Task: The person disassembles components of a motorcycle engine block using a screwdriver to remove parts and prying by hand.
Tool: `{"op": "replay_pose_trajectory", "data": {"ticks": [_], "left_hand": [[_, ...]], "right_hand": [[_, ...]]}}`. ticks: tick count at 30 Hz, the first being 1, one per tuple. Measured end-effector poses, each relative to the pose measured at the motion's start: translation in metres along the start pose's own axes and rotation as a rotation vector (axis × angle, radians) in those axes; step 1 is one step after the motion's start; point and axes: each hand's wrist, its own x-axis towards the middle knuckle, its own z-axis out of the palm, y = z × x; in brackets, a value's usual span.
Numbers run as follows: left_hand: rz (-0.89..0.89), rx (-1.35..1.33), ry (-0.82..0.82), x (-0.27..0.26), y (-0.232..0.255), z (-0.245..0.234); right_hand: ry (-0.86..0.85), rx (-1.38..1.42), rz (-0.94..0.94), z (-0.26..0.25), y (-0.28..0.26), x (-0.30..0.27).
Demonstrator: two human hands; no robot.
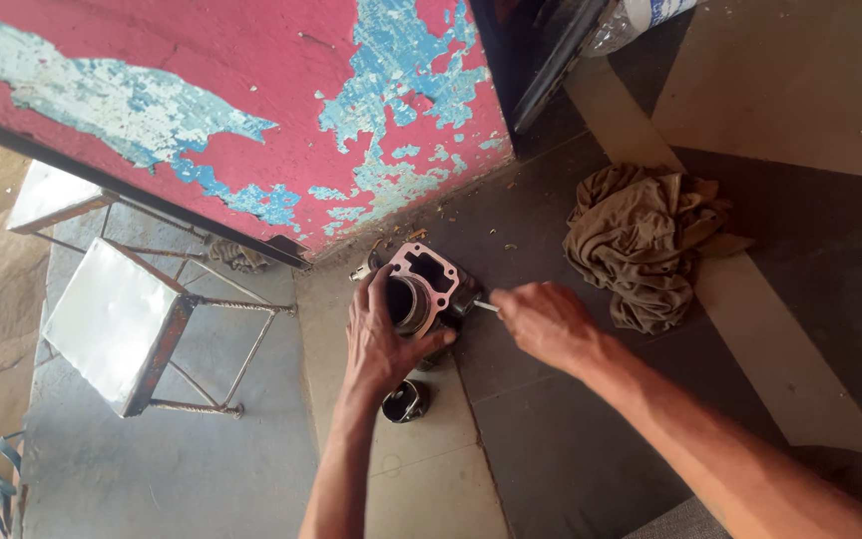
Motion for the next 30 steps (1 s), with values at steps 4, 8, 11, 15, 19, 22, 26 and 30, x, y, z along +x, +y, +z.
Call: {"op": "replay_pose_trajectory", "data": {"ticks": [4,8,11,15,19,22,26,30], "left_hand": [[-0.056,0.030,0.021,0.001,0.000,0.004],[-0.094,0.025,-0.001,0.002,-0.005,0.004],[-0.089,0.016,0.014,0.000,-0.006,0.004],[-0.082,-0.003,0.025,0.003,-0.006,0.001],[-0.106,0.003,0.006,0.000,-0.010,0.006],[-0.120,0.008,0.002,0.000,-0.012,0.005],[-0.093,0.001,0.027,0.001,-0.010,0.004],[-0.100,0.012,0.019,0.001,-0.011,0.007]], "right_hand": [[0.155,-0.197,-0.137,0.022,-0.011,-0.001],[0.243,-0.232,-0.125,0.037,-0.004,0.000],[0.232,-0.100,-0.081,0.043,0.002,0.000],[0.147,0.006,-0.072,0.046,0.003,0.005],[0.291,-0.269,-0.176,0.053,0.003,0.001],[0.218,-0.193,-0.105,0.054,0.004,0.003],[0.107,-0.040,-0.067,0.052,0.009,0.008],[0.317,-0.316,-0.216,0.060,0.009,0.008]]}}
